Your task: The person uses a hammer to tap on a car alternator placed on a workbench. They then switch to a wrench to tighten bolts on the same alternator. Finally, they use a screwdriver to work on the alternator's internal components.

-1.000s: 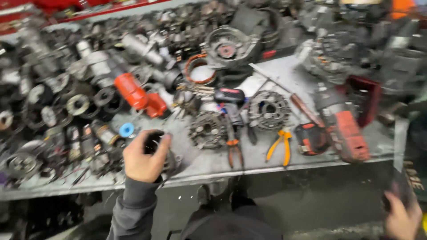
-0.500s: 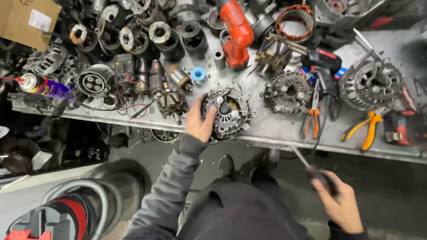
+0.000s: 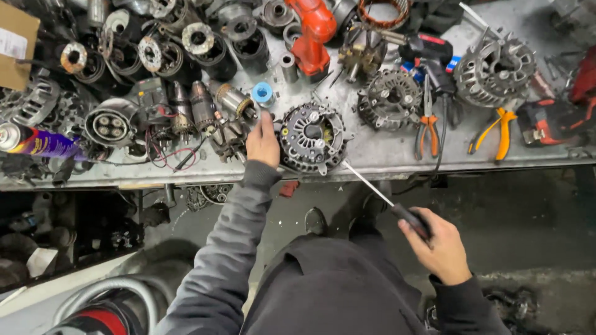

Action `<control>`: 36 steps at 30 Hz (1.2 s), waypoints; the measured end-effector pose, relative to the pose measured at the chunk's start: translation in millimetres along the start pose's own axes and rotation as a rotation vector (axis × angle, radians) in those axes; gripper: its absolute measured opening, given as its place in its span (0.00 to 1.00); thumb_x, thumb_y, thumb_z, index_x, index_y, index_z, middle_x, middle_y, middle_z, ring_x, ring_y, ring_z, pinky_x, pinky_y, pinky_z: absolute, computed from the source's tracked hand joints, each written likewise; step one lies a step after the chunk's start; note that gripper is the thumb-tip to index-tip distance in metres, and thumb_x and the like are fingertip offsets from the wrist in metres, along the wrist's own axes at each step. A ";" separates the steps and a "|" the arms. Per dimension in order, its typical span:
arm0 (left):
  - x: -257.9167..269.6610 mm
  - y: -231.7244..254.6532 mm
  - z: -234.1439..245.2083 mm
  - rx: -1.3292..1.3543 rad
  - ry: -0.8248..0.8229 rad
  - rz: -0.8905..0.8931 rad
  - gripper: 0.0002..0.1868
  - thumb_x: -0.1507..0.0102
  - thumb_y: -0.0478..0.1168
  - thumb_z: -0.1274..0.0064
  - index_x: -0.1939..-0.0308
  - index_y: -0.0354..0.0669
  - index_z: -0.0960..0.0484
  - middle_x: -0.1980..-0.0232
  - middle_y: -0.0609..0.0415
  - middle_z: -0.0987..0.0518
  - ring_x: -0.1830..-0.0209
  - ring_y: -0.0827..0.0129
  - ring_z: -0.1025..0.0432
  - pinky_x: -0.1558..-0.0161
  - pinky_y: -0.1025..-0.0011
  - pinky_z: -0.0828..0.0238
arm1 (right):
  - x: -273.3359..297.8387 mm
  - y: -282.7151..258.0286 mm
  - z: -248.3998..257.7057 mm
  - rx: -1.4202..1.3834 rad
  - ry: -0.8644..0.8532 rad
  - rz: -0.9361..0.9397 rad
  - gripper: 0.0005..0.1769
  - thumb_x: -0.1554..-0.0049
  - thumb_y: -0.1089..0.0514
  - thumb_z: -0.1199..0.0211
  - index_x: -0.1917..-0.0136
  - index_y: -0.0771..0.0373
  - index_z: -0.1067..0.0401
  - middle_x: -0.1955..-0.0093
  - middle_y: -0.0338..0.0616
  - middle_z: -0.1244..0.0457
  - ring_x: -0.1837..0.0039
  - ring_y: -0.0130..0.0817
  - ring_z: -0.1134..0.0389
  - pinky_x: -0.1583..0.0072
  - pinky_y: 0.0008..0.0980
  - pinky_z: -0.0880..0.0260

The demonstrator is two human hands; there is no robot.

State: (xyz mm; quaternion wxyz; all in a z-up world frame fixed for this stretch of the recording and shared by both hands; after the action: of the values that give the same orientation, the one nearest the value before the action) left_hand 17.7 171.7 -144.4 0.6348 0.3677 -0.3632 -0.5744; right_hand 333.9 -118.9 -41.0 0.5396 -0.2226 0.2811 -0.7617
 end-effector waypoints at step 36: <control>16.1 -65.3 -27.8 0.744 -0.092 0.149 0.30 0.35 0.49 0.39 0.41 0.24 0.20 0.45 0.47 0.17 0.48 0.70 0.26 0.43 0.73 0.30 | 68.6 76.9 -125.6 -1.034 -0.253 -0.715 0.17 0.39 0.50 0.40 0.49 0.67 0.24 0.68 0.37 0.38 0.69 0.22 0.43 0.68 0.26 0.47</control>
State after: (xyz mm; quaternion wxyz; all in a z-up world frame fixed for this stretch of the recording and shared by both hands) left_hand 13.3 152.4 -214.5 0.4812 0.5194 -0.6007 -0.3713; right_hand 285.0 -180.2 -183.2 0.1041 -0.6223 0.4547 -0.6286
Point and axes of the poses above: each hand's wrist, its own x-axis away from the middle knuckle, its own z-axis out of the back of the hand, y = z × x, the point moved 9 cm from there along -x, towards the middle knuckle
